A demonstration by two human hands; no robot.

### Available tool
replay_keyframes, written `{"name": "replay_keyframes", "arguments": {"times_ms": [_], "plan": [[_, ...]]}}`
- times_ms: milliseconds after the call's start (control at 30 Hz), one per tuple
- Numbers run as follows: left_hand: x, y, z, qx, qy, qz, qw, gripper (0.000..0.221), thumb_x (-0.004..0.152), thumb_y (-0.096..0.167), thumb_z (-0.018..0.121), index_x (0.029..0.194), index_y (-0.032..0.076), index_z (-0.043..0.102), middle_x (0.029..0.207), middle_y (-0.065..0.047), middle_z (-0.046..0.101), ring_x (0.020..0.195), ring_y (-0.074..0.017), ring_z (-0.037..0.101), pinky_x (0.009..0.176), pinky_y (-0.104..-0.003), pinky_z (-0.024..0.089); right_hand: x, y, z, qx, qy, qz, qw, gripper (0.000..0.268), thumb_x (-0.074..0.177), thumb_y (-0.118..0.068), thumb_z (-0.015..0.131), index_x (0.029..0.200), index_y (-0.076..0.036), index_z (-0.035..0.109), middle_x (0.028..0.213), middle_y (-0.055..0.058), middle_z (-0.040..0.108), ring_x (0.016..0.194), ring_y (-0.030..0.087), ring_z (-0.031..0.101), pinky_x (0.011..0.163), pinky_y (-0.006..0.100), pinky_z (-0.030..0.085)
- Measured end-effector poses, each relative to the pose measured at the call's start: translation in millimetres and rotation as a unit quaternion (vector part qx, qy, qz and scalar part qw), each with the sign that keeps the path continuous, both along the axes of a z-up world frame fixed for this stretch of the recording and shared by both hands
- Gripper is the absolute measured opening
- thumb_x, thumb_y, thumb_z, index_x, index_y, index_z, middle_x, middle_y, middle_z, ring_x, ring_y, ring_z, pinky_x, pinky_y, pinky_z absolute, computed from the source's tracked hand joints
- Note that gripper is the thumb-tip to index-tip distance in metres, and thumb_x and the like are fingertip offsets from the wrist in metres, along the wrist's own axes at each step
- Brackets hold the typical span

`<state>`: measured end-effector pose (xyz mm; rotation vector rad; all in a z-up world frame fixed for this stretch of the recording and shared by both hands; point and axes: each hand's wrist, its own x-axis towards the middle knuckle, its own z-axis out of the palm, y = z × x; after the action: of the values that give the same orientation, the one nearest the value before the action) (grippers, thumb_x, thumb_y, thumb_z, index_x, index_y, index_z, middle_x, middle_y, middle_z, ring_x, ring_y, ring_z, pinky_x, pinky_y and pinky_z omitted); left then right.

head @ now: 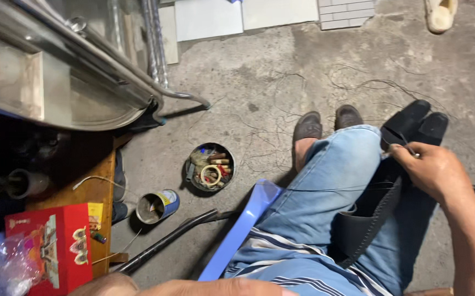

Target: The person stitches the upper part of a black leather sandal by hand using a needle and thread, pulling the thread through several pre-punched holes along the edge.

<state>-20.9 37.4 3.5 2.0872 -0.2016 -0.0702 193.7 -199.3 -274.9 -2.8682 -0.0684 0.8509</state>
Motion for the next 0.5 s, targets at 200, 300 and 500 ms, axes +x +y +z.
{"name": "replay_keyframes", "arguments": {"times_ms": [200, 300, 500], "plan": [[-47.1, 45.0, -47.0, -0.031, 0.033, -0.026, 0.999, 0.026, 0.089, 0.024, 0.052, 0.108, 0.009, 0.061, 0.116, -0.008, 0.058, 0.115, -0.0231, 0.056, 0.103, -0.032, 0.037, -0.3, -4.7, -17.2, 0.005, -0.026, 0.016, 1.0, 0.046, 0.095, -0.049, 0.048, 0.091, -0.011, 0.073, 0.062, 0.023, 0.067, 0.066, 0.034, 0.064, 0.066, 0.039, 0.043], [-72.0, 69.9, -79.1, -0.048, 0.048, -0.029, 0.997, 0.026, 0.091, 0.023, 0.05, 0.108, 0.008, 0.061, 0.114, -0.008, 0.059, 0.115, -0.0233, 0.055, 0.104, -0.032, 0.036, 9.8, -22.6, -48.1, -0.036, -0.071, 0.059, 0.995, 0.053, 0.098, -0.052, 0.044, 0.075, -0.011, 0.069, 0.06, 0.02, 0.07, 0.08, 0.035, 0.065, 0.066, 0.039, 0.043], [-97.0, 104.8, -154.1, -0.061, 0.153, 0.178, 0.97, 0.035, 0.086, 0.035, 0.05, 0.106, 0.012, 0.067, 0.109, -0.003, 0.071, 0.106, -0.0132, 0.065, 0.091, -0.026, 0.048, 38.3, -83.9, -149.2, 0.273, -0.08, -0.038, 0.958, 0.038, 0.103, -0.034, 0.058, 0.079, -0.005, 0.059, 0.055, 0.002, 0.032, 0.043, 0.014, 0.031, 0.032, 0.032, 0.024]]}}
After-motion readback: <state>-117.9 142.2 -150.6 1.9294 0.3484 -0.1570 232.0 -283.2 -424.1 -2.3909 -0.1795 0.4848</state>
